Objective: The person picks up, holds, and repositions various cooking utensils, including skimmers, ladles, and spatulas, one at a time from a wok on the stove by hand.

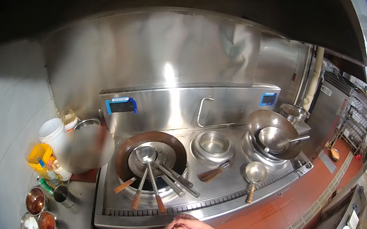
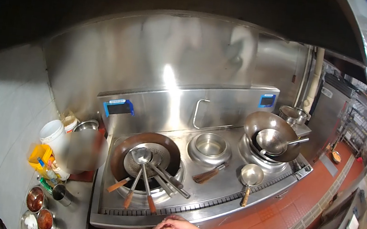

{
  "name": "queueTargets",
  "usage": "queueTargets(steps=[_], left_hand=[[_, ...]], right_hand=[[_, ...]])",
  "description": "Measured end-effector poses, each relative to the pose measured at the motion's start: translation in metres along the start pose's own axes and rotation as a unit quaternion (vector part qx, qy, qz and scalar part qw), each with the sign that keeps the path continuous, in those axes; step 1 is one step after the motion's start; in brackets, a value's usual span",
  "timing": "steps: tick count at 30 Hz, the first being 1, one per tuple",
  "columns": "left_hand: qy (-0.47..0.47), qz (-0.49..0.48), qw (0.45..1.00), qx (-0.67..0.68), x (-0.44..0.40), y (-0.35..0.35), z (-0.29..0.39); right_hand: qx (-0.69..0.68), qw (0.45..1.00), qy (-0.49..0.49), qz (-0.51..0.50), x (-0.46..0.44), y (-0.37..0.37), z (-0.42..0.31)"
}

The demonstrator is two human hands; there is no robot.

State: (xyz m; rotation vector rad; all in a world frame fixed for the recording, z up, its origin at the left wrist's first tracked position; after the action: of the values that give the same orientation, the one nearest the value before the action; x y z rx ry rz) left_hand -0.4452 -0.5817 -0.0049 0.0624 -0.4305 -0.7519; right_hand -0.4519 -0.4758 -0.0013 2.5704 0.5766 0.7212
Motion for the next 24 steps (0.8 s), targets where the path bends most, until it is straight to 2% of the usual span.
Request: queueTargets(steps=[5,10,12,19,24], left_hand=[[0.005,-0.079,0.997,0.006,-0.036,0.076,-0.005],[-0.036,-0.172,0.984,-0.026,-0.073,0.173,-0.005],[-0.047,-0.187,0.98,-0.052,-0.089,0.212,-0.007],[-0.086,-0.224,0.965,-0.109,-0.137,0.339,-0.017],[-0.079,-0.26,0.95,-0.155,-0.17,0.41,-0.029]], right_hand=[[0.039,0.995,-0.013,0.096,0.05,-0.072,0.02],[0.05,0.985,-0.056,0.156,0.156,-0.127,0.005],[0.006,0.974,-0.095,0.203,0.194,-0.16,0.013],[-0.077,0.914,-0.189,0.352,0.329,-0.239,0.033],[-0.107,0.869,-0.229,0.425,0.416,-0.272,0.044]])
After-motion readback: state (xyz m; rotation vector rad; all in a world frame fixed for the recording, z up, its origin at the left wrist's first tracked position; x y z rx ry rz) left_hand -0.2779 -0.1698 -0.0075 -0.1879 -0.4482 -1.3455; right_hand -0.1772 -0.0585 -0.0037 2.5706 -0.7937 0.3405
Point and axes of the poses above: each hand's wrist, its own x-axis away from the middle knuckle, its own y-axis out of the palm, z = x × y, the point moved 6 cm from there along -x, towards the middle knuckle, and after that the axes turned 5 degrees about -z, right-handed, at the moved point
